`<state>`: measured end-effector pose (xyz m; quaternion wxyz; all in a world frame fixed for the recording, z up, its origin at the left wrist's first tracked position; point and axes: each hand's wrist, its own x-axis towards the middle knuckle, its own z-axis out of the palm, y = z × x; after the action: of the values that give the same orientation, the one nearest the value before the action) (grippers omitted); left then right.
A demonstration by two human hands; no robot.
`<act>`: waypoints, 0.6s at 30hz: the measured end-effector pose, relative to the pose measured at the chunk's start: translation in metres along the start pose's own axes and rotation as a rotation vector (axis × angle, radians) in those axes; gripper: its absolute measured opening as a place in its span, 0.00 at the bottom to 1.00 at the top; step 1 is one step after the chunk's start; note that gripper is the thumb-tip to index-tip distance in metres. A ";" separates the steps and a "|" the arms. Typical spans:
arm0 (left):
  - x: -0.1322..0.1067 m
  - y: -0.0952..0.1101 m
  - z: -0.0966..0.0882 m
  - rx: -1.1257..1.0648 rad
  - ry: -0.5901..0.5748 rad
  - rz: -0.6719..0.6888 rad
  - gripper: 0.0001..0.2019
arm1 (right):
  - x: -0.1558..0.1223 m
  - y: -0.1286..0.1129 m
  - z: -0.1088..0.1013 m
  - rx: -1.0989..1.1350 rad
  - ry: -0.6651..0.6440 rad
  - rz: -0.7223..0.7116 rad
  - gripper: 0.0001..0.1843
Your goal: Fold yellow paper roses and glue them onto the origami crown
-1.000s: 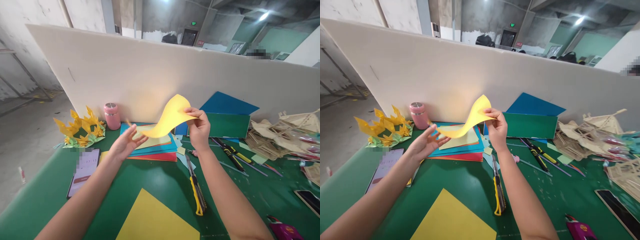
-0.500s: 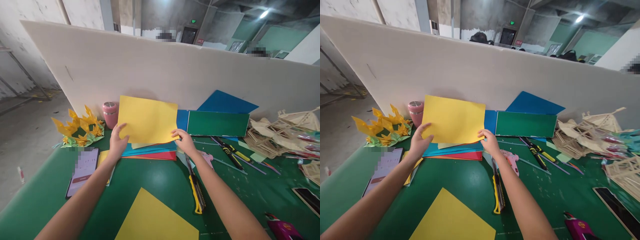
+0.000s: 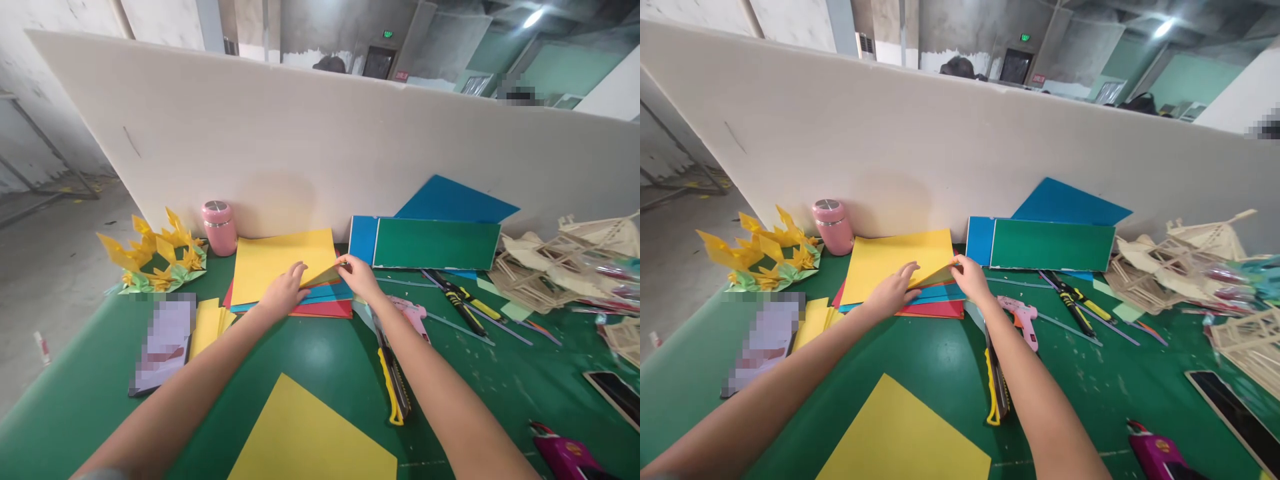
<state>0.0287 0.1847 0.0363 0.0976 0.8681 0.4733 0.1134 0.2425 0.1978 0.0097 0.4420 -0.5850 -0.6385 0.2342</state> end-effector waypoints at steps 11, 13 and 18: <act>0.013 -0.002 0.000 0.131 -0.182 0.154 0.15 | -0.010 0.022 -0.001 0.261 0.068 0.318 0.23; 0.014 0.000 0.001 0.133 -0.192 0.121 0.14 | -0.009 0.020 0.000 0.333 0.071 0.342 0.24; 0.018 0.008 0.004 0.131 -0.177 -0.006 0.16 | -0.004 0.009 0.005 0.459 0.068 0.318 0.25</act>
<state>0.0457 0.1950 0.0364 0.0824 0.8778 0.4718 0.0050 0.2425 0.1968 -0.0011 0.5419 -0.5699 -0.4537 0.4192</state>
